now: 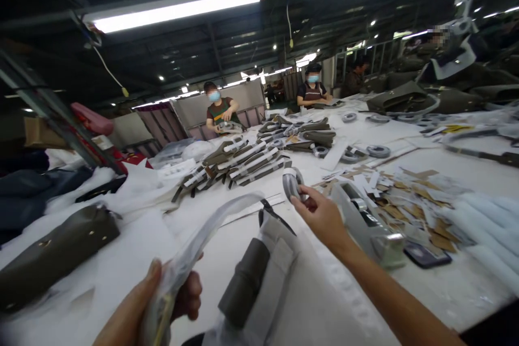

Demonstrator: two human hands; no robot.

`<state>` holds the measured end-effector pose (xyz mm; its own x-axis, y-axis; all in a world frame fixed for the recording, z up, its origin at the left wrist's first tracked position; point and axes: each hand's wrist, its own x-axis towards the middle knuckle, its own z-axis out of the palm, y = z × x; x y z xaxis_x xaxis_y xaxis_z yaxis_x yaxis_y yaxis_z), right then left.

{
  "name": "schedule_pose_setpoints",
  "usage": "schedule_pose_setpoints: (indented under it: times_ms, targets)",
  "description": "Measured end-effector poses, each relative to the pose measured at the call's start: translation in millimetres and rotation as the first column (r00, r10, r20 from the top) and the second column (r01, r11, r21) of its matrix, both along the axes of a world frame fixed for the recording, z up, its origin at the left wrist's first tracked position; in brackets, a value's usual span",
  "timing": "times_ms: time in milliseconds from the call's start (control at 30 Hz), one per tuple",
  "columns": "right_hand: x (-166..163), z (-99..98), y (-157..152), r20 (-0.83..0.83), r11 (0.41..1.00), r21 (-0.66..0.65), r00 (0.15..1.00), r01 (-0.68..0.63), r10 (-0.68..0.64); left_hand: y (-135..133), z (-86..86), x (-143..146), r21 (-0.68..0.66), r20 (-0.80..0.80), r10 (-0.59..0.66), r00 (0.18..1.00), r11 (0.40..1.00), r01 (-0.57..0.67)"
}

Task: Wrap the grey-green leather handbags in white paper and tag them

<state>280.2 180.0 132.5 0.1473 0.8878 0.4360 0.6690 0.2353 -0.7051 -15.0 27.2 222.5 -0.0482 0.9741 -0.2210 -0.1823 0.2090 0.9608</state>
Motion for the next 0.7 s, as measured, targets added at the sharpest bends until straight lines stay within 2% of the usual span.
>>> schedule_pose_setpoints:
  times_ms: [100, 167, 233, 333, 467, 600, 700]
  targets:
    - [-33.3, -5.5, -76.5, -0.138, 0.972, 0.178, 0.974, -0.152, 0.177, 6.2, 9.3, 8.8, 0.068, 0.029, -0.055, 0.998, 0.996, 0.053]
    - [-55.7, -8.1, -109.1, -0.152, 0.931, 0.276, 0.946, -0.239, 0.288, 7.5, 12.1, 9.2, 0.105, 0.000, -0.094, 0.996, 0.990, 0.094]
    - [-76.8, -8.9, -127.9, -0.152, 0.889, 0.334, 0.913, -0.312, 0.378, 6.9, 14.0, 7.4, 0.129, -0.043, -0.084, 0.996, 0.988, 0.089]
    - [-102.8, -6.4, -139.7, -0.177, 0.864, 0.341, 0.877, -0.371, 0.447, 4.2, 17.4, 4.4, 0.140, -0.141, -0.034, 0.989, 0.989, 0.054]
    - [-124.0, 2.1, -142.0, -0.223, 0.866, 0.316, 0.857, -0.387, 0.464, 1.5, 23.3, 2.5, 0.180, -0.286, -0.049, 0.957, 0.978, 0.104]
    - [-134.8, 10.8, -140.4, -0.255, 0.845, 0.338, 0.824, -0.414, 0.506, 4.3, 28.2, 1.0, 0.219, -0.315, -0.040, 0.948, 0.969, 0.114]
    - [-140.6, 14.8, -139.8, -0.271, 0.825, 0.370, 0.799, -0.428, 0.536, 6.2, 28.6, -3.2, 0.170, -0.343, -0.093, 0.935, 0.972, 0.159]
